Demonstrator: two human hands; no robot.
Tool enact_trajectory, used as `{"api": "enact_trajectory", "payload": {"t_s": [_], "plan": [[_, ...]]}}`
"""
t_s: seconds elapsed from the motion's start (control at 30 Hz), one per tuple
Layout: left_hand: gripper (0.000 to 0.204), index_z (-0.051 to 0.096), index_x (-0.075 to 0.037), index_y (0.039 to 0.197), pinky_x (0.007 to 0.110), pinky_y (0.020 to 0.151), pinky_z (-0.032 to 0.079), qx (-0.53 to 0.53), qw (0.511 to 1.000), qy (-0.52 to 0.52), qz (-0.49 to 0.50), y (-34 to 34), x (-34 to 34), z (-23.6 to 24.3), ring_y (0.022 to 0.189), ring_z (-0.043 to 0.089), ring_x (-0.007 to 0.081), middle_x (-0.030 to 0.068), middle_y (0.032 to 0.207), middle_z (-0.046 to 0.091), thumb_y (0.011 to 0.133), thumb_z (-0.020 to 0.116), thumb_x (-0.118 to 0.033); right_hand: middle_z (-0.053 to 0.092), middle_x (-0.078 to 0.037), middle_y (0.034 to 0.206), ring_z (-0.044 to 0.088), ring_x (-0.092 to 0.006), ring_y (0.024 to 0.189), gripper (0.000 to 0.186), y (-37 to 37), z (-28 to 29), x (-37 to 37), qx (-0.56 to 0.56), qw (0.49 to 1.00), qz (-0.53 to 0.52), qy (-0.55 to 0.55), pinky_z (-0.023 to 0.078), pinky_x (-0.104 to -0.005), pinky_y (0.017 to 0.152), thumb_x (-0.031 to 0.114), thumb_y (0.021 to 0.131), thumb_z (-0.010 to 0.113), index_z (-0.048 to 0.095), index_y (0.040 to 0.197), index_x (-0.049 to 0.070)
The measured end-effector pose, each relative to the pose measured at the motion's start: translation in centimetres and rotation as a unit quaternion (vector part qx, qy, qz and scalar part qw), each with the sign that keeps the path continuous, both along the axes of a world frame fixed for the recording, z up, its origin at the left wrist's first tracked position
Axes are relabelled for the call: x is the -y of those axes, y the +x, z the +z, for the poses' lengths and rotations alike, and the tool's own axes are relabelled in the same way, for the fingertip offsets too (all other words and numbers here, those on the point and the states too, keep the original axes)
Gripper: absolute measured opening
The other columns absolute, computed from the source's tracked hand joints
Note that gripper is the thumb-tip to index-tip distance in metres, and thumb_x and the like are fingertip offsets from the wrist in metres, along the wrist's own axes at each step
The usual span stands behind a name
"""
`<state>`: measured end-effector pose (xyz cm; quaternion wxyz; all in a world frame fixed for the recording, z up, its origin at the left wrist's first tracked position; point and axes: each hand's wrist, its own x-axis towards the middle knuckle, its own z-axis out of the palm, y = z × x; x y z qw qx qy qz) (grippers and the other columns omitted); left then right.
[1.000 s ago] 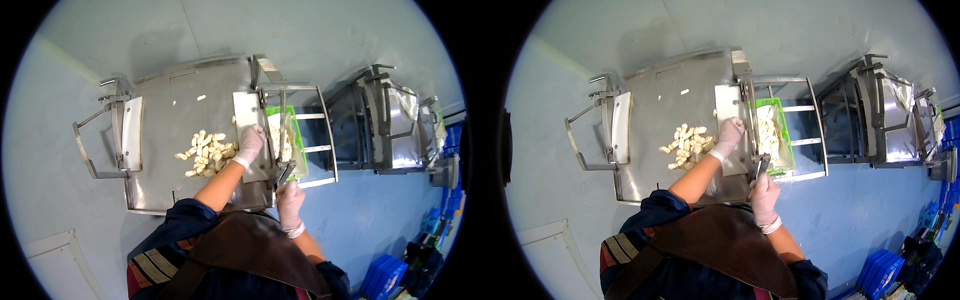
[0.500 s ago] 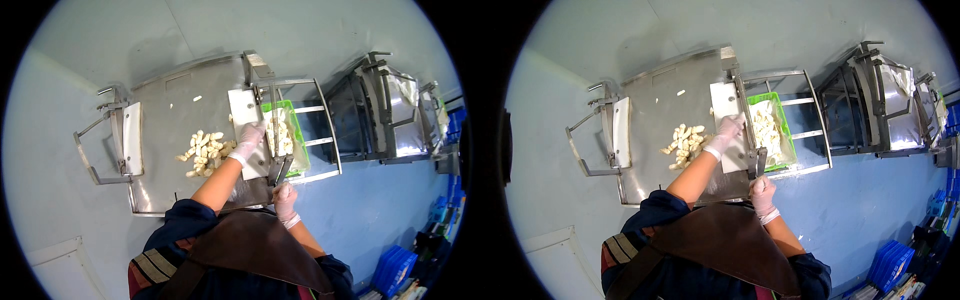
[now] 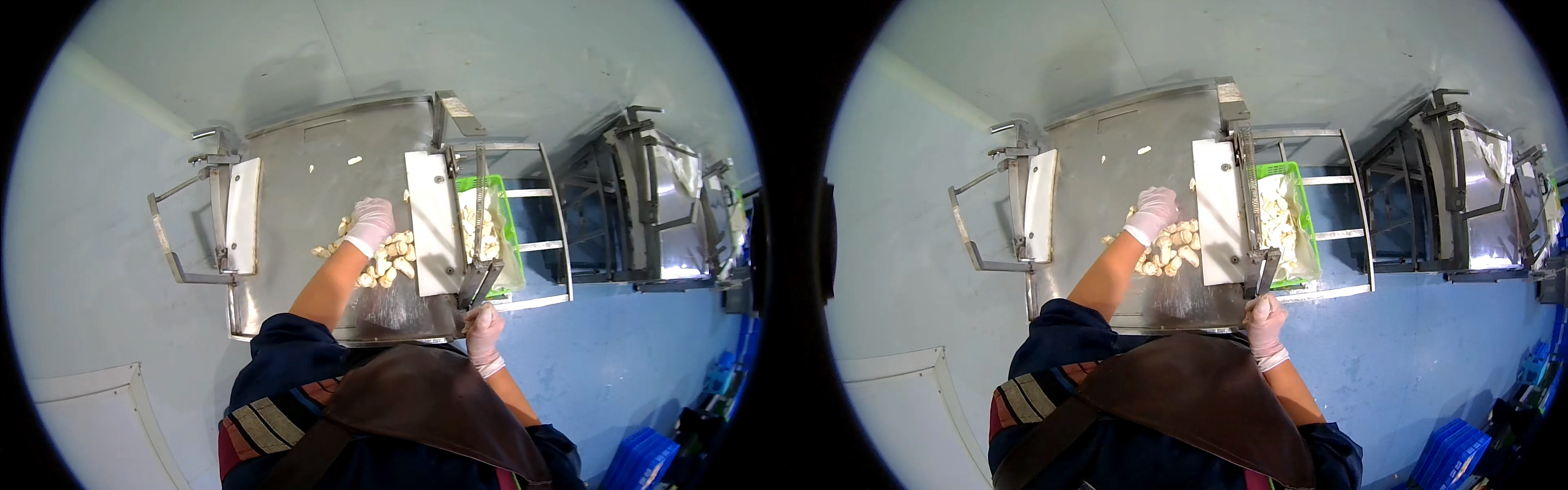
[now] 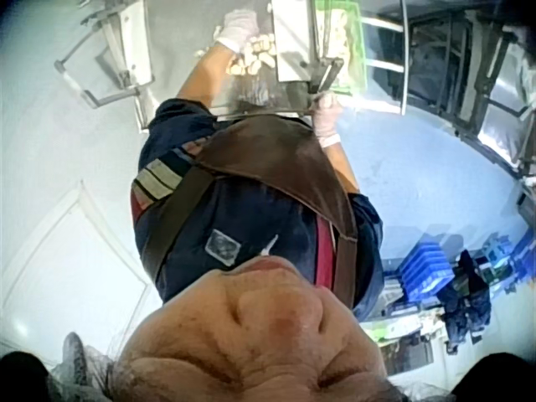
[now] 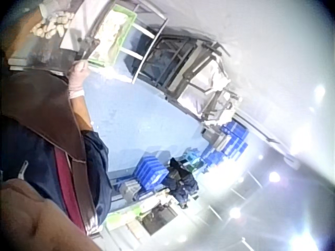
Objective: The person uses a manual lever-operated cutter to slice small pieces of dough from a pile on a stainless steel table. They repeatedly pick up dough pieces, place them on the cutting board, and press the lever to cut them into smaller segments.
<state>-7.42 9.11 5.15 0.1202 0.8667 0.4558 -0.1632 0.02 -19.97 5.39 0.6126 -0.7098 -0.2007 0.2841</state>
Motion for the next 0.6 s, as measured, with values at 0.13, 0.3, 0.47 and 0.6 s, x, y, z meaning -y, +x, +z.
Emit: {"api": "enact_trajectory", "payload": {"t_s": [0.13, 0.3, 0.47, 0.6], "plan": [[0.031, 0.063, -0.001, 0.091, 0.031, 0.074, 0.046, 0.242, 0.951, -0.141, 0.13, 1.6, 0.8, 0.9, 0.081, 0.06, 0.022, 0.0119, 0.084, 0.064, 0.075, 0.058, -0.028, 0.046, -0.003, 0.044, 0.046, -0.0095, 0.039, 0.054, 0.1, 0.0, 0.2, 0.0, 1.0, -0.01, -0.01, 0.036, -0.0229, 0.039, 0.047, 0.085, 0.044, 0.049, 0.057, 0.001], [0.018, 0.062, 0.002, 0.088, 0.024, 0.068, 0.044, 0.423, 0.814, -0.309, 0.25, 7.7, 5.3, -3.7, 0.073, 0.055, 0.0112, 0.0062, 0.081, 0.063, 0.078, 0.06, -0.012, 0.045, -0.002, 0.044, 0.045, -0.009, 0.039, 0.056, 0.2, -0.5, 0.3, -0.009, 1.0, -0.005, 0.007, 0.035, -0.0223, 0.038, 0.051, 0.084, 0.044, 0.048, 0.057, 0.002], [0.016, 0.062, 0.001, 0.073, 0.027, 0.06, 0.046, 0.577, 0.737, -0.195, 0.294, 8.7, 7.2, -8.1, 0.061, 0.058, 0.0138, 0.0089, 0.067, 0.063, 0.074, 0.064, -0.015, 0.045, -0.003, 0.045, 0.045, -0.0089, 0.039, 0.058, 0.1, 0.1, 0.1, -0.019, 1.0, -0.007, 0.015, 0.036, -0.0218, 0.038, 0.054, 0.082, 0.045, 0.049, 0.058, 0.002], [0.015, 0.061, 0.0, 0.07, 0.029, 0.057, 0.046, 0.525, 0.749, -0.219, 0.339, 8.8, 6.7, -7.8, 0.056, 0.058, 0.017, 0.0102, 0.065, 0.063, 0.073, 0.063, -0.015, 0.047, -0.004, 0.047, 0.043, -0.0101, 0.036, 0.052, 0.0, -0.3, 0.2, -0.008, 1.0, 0.004, 0.009, 0.034, -0.0234, 0.036, 0.046, 0.086, 0.039, 0.048, 0.057, 0.003]]}}
